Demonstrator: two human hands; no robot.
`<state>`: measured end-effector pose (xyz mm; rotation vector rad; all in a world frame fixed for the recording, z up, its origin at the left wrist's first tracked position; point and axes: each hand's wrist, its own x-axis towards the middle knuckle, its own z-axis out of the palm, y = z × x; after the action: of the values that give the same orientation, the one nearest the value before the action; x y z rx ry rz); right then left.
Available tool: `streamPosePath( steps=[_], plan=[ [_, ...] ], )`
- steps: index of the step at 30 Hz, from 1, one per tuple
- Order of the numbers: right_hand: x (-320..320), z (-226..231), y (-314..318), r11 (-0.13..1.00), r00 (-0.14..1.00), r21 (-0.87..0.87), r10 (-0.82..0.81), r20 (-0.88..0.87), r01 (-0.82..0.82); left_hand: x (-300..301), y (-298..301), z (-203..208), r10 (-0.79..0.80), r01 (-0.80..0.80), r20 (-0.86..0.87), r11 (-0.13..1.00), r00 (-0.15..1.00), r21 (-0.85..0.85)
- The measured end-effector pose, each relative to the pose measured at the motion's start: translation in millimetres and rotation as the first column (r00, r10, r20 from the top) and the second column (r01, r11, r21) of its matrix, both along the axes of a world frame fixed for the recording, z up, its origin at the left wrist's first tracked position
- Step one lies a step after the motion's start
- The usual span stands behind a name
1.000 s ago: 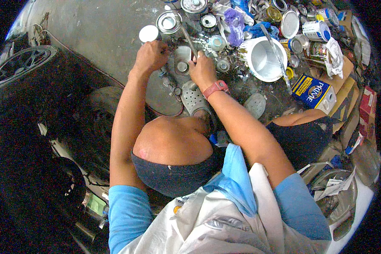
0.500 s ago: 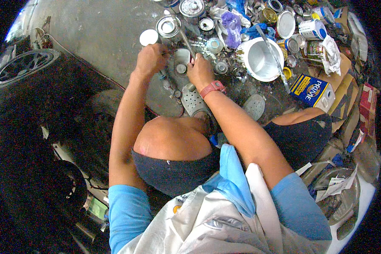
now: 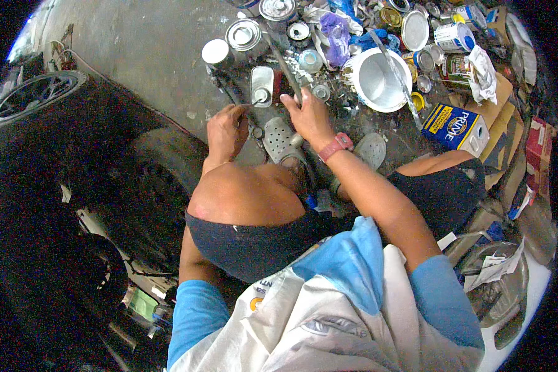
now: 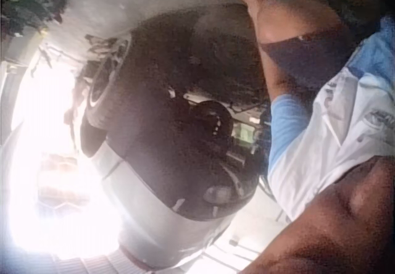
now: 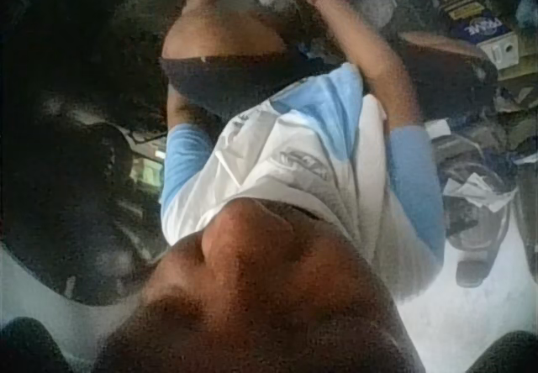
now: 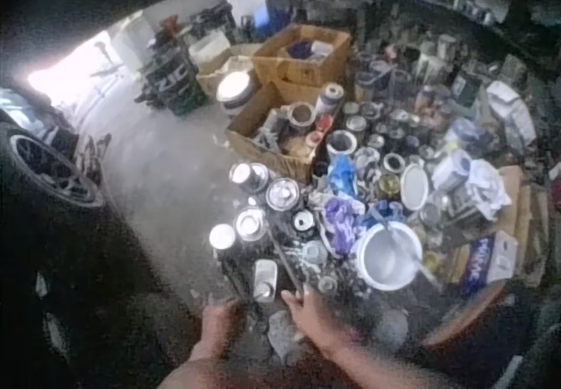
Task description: The person sits on the floor and uses a metal rod to open and stir contents in several small paint cans. They then pour paint from one can into another and continue stirring the mixture.
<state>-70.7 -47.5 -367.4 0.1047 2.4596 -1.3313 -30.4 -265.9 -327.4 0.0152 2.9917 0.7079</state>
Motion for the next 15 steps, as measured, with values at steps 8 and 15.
streamPosePath(
  steps=[8, 15],
  plan=[
    [56.3, 1.3, 31.2, 0.99, 0.989, 0.002, 0.141, 0.048, -0.141, 12.1, 11.6, -16.4, -0.082, 0.082, 0.008, 0.993, 0.997, -0.083],
    [84.9, -15.0, 29.3, 0.989, 0.987, -0.072, 0.138, 0.078, -0.133, 11.4, 11.7, -20.8, -0.139, 0.136, -0.022, 0.986, 0.99, -0.098]
  ],
)
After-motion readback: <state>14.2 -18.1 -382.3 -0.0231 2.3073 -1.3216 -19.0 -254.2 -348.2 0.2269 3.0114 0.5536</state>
